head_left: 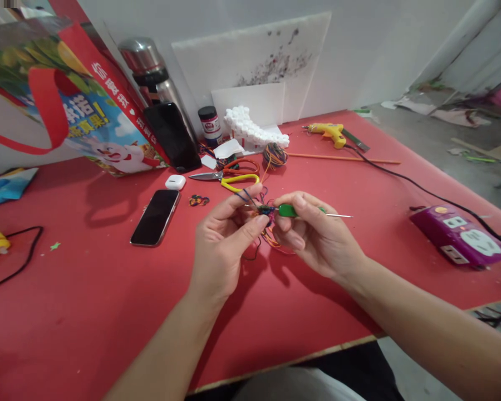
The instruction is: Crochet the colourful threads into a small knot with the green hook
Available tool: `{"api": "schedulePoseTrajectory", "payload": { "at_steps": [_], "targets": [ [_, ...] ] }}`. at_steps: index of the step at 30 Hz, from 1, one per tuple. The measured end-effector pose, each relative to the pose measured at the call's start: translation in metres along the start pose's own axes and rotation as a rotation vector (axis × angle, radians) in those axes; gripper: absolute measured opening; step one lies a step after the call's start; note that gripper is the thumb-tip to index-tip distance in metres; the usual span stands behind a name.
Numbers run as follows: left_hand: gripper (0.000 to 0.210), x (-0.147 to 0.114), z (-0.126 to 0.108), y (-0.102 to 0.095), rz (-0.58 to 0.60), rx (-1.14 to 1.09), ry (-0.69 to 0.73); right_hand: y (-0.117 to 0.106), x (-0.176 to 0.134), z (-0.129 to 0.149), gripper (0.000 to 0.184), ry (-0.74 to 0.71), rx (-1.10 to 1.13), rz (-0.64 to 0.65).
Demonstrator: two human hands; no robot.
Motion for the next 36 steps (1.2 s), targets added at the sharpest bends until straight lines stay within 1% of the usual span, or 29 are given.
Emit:
{"api": "schedulePoseTrajectory", "payload": {
  "at_steps": [6, 9, 14, 17, 21, 24, 28, 30, 33, 36],
  "targets": [
    [0.028, 0.005, -0.003, -0.005, -0.081, 0.011, 0.033, -0.001, 0.001, 0.000, 0.026, 0.039, -0.005, 0.006],
    [0.024, 0.006, -0.006, -0.005, -0.079, 0.029, 0.048, -0.002, 0.001, 0.001, 0.027, 0.047, -0.021, 0.009],
    [0.024, 0.008, -0.010, -0.009, -0.050, 0.100, 0.094, -0.004, 0.003, -0.002, 0.027, 0.086, -0.017, 0.023],
    [0.028, 0.008, -0.008, -0.010, -0.054, 0.094, 0.068, -0.004, 0.003, -0.005, 0.026, 0.099, 0.039, 0.041],
    [0.029, 0.008, 0.000, -0.008, -0.063, 0.025, -0.018, -0.004, 0.004, -0.007, 0.023, 0.105, 0.082, 0.038],
    [0.029, 0.007, 0.003, -0.008, -0.078, -0.003, -0.032, -0.004, 0.006, -0.009, 0.019, 0.115, 0.095, 0.031],
    [0.030, 0.005, 0.004, -0.011, -0.126, -0.008, -0.023, -0.004, 0.009, -0.015, 0.019, 0.154, 0.159, 0.060],
    [0.029, 0.004, 0.002, -0.012, -0.152, 0.009, 0.001, -0.003, 0.010, -0.016, 0.018, 0.172, 0.185, 0.072],
    [0.019, 0.004, 0.003, -0.014, -0.168, 0.077, 0.022, -0.002, 0.009, -0.014, 0.014, 0.180, 0.228, 0.075],
    [0.020, 0.006, 0.004, -0.013, -0.101, 0.197, 0.064, 0.000, 0.008, -0.011, 0.012, 0.173, 0.239, 0.082]
  ]
}}
Point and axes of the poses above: each hand's wrist, its own x-axis towards the middle knuckle, its own y-axis out of the palm, z = x × y, the point moved 7 cm from there along x, towards the middle knuckle, and after that the axes turned 13 degrees about y, right-handed, at the moved point
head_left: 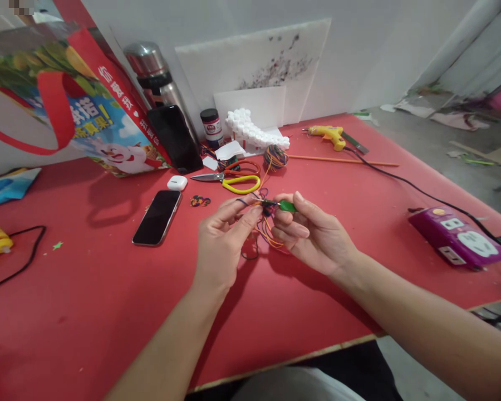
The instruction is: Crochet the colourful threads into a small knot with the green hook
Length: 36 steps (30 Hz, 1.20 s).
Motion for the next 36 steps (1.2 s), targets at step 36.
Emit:
{"api": "schedulePoseTrajectory", "payload": {
  "at_steps": [36],
  "targets": [
    [0.035, -0.002, -0.012, 0.010, 0.017, -0.271, -0.083, -0.001, -0.003, 0.002, 0.025, -0.105, -0.118, -0.071]
  ]
}}
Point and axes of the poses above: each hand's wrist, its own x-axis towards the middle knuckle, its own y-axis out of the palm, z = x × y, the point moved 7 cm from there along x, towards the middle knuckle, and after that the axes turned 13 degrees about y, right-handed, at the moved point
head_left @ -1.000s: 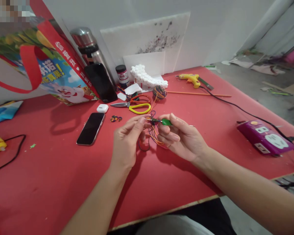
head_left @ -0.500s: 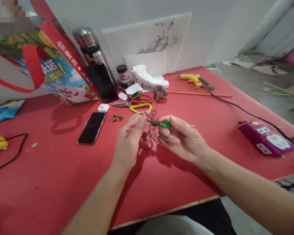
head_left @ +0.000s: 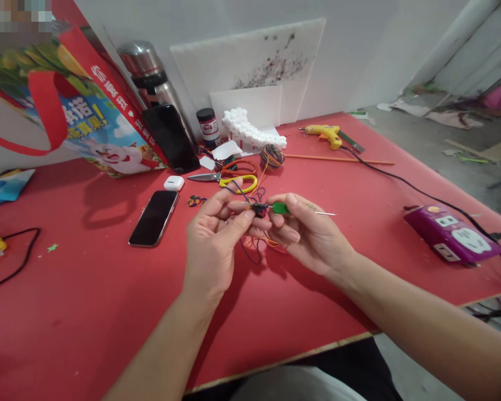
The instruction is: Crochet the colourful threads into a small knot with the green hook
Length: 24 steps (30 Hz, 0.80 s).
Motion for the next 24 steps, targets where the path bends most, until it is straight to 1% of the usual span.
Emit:
{"api": "schedulePoseTrajectory", "payload": {
  "at_steps": [3, 8, 12, 15, 18, 21, 24],
  "targets": [
    [0.039, 0.000, 0.002, 0.000, -0.013, -0.019, -0.003, 0.000, -0.002, 0.004, 0.027, -0.078, -0.042, -0.036],
    [0.038, 0.000, 0.003, 0.000, -0.021, -0.037, -0.025, 0.001, -0.008, 0.011, 0.027, -0.188, -0.182, -0.094],
    [0.032, -0.001, 0.006, 0.001, -0.014, -0.049, -0.070, 0.002, -0.010, 0.013, 0.029, -0.191, -0.193, -0.107],
    [0.031, -0.001, 0.006, 0.001, -0.007, -0.027, -0.085, 0.003, -0.009, 0.012, 0.029, -0.144, -0.179, -0.078],
    [0.038, -0.002, 0.005, 0.002, -0.005, -0.039, -0.096, 0.005, -0.008, 0.011, 0.024, -0.111, -0.176, 0.001],
    [0.037, -0.004, 0.005, 0.006, 0.016, -0.071, -0.121, 0.007, -0.011, 0.013, 0.019, -0.145, -0.217, 0.070],
    [0.033, -0.006, 0.005, 0.010, 0.046, -0.100, -0.130, 0.009, -0.015, 0.015, 0.020, -0.187, -0.309, 0.092]
  ]
}}
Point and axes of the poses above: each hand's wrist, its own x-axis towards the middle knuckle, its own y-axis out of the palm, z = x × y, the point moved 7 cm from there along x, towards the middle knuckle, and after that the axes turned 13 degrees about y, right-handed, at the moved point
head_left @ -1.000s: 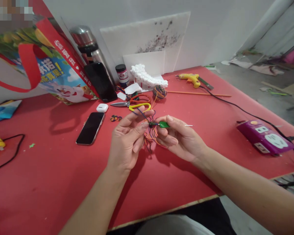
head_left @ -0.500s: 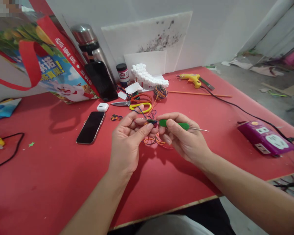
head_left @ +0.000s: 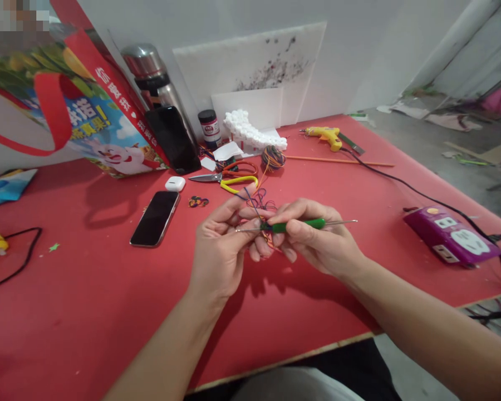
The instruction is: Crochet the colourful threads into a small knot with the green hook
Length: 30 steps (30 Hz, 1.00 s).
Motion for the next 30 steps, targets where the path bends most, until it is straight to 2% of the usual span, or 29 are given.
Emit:
{"api": "schedulePoseTrajectory", "payload": {
  "at_steps": [9, 14, 22, 26, 30],
  "targets": [
    [0.034, -0.001, -0.003, -0.004, -0.061, 0.042, 0.085, -0.006, 0.003, 0.001, 0.029, -0.016, 0.111, -0.206],
    [0.029, 0.000, -0.005, -0.007, -0.061, 0.105, 0.102, -0.007, 0.005, -0.002, 0.029, 0.025, 0.128, -0.192],
    [0.038, 0.004, -0.002, -0.015, -0.127, 0.166, 0.090, -0.009, 0.007, -0.009, 0.035, 0.063, 0.101, -0.205],
    [0.038, 0.005, 0.000, -0.018, -0.132, 0.173, 0.057, -0.006, 0.007, -0.009, 0.032, 0.073, 0.136, -0.155],
    [0.041, 0.005, -0.004, -0.016, -0.108, 0.170, 0.070, -0.001, 0.005, -0.004, 0.031, 0.067, 0.063, -0.073]
  ]
}}
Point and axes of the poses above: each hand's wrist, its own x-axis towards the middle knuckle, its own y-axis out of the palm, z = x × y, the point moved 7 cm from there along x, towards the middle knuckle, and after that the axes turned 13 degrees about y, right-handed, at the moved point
